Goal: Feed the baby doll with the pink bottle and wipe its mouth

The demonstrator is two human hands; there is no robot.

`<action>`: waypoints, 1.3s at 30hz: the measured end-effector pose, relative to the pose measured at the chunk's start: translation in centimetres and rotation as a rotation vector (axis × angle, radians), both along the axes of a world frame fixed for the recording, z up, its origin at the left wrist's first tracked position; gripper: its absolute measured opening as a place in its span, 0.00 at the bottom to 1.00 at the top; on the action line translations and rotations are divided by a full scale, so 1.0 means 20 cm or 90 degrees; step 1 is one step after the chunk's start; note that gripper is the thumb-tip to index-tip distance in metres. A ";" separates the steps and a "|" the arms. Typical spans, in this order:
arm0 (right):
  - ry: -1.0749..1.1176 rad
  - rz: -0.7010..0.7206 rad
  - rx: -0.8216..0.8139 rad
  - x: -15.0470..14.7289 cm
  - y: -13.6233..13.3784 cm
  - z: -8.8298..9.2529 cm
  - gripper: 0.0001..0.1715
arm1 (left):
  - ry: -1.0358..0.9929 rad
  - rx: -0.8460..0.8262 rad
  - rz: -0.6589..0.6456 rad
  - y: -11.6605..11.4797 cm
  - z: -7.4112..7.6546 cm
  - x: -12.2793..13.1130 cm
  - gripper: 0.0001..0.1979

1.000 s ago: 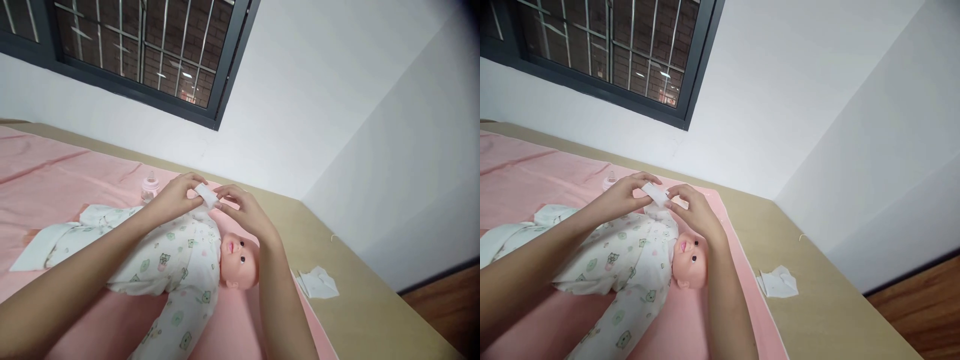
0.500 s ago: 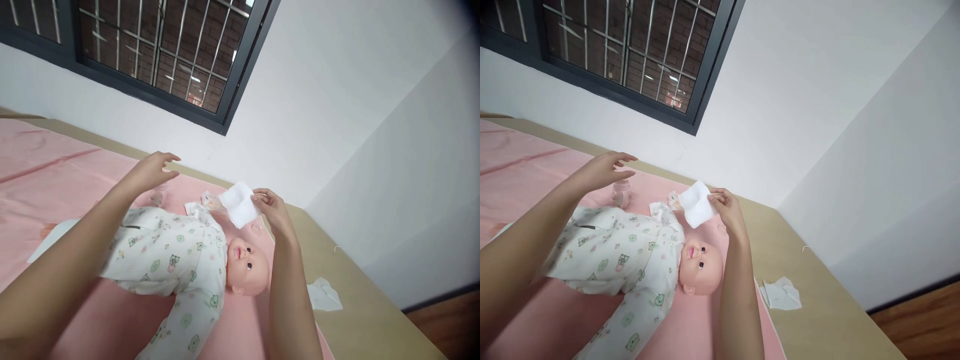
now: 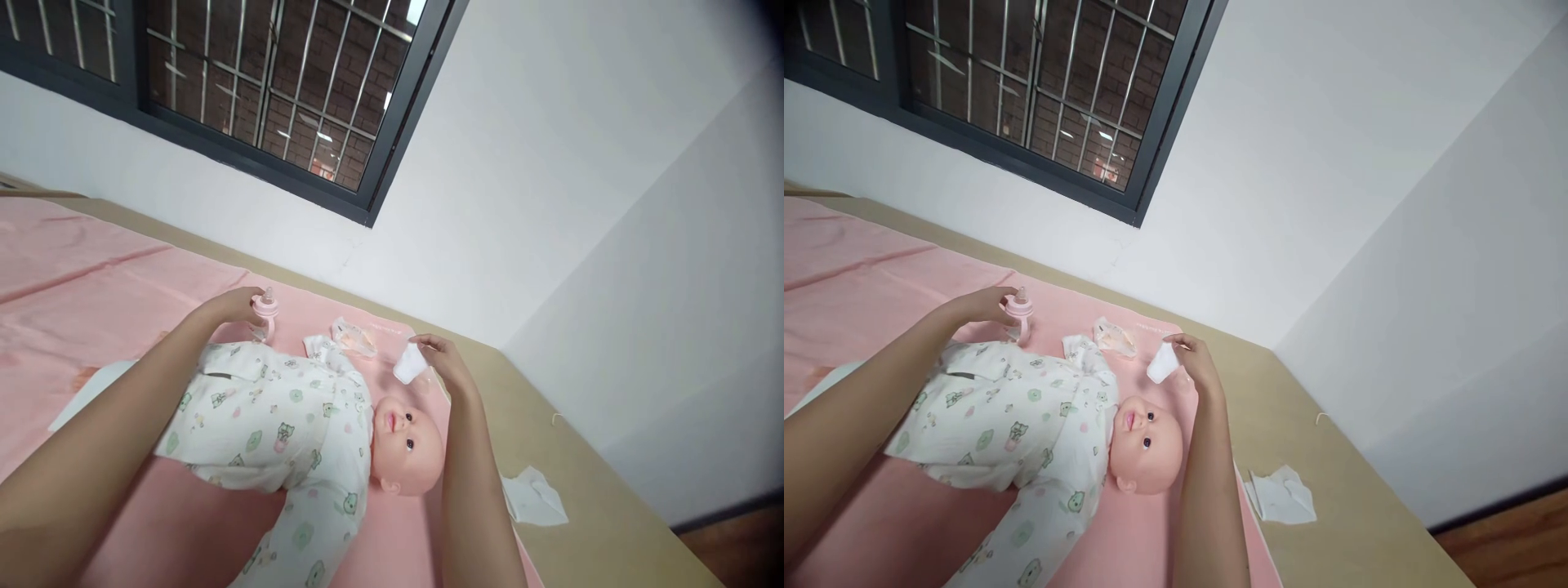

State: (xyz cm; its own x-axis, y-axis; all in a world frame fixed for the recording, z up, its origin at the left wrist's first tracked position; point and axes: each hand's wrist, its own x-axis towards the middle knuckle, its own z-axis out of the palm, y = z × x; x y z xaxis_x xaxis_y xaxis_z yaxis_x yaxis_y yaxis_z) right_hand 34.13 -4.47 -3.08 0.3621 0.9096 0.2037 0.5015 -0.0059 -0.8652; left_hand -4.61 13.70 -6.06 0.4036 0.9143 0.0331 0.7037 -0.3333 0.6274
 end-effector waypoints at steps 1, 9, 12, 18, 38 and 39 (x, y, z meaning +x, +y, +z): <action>0.001 0.008 0.001 0.00 0.03 0.00 0.19 | -0.007 0.004 -0.006 0.00 -0.01 0.01 0.30; 0.012 0.214 0.023 -0.13 0.30 0.11 0.22 | -0.042 0.018 -0.006 0.01 -0.05 0.03 0.22; 0.038 0.258 0.004 -0.16 0.34 0.13 0.27 | -0.046 0.019 -0.015 0.01 -0.06 0.04 0.19; 0.039 0.238 -0.177 -0.08 0.35 -0.01 0.32 | -0.044 0.023 -0.020 0.01 -0.07 0.05 0.18; -0.211 -0.172 0.064 0.20 0.11 -0.34 0.19 | -0.034 0.043 0.002 -0.01 -0.06 0.05 0.18; -0.209 -0.200 0.064 0.21 0.08 -0.38 0.21 | -0.033 0.053 0.007 -0.01 -0.06 0.05 0.18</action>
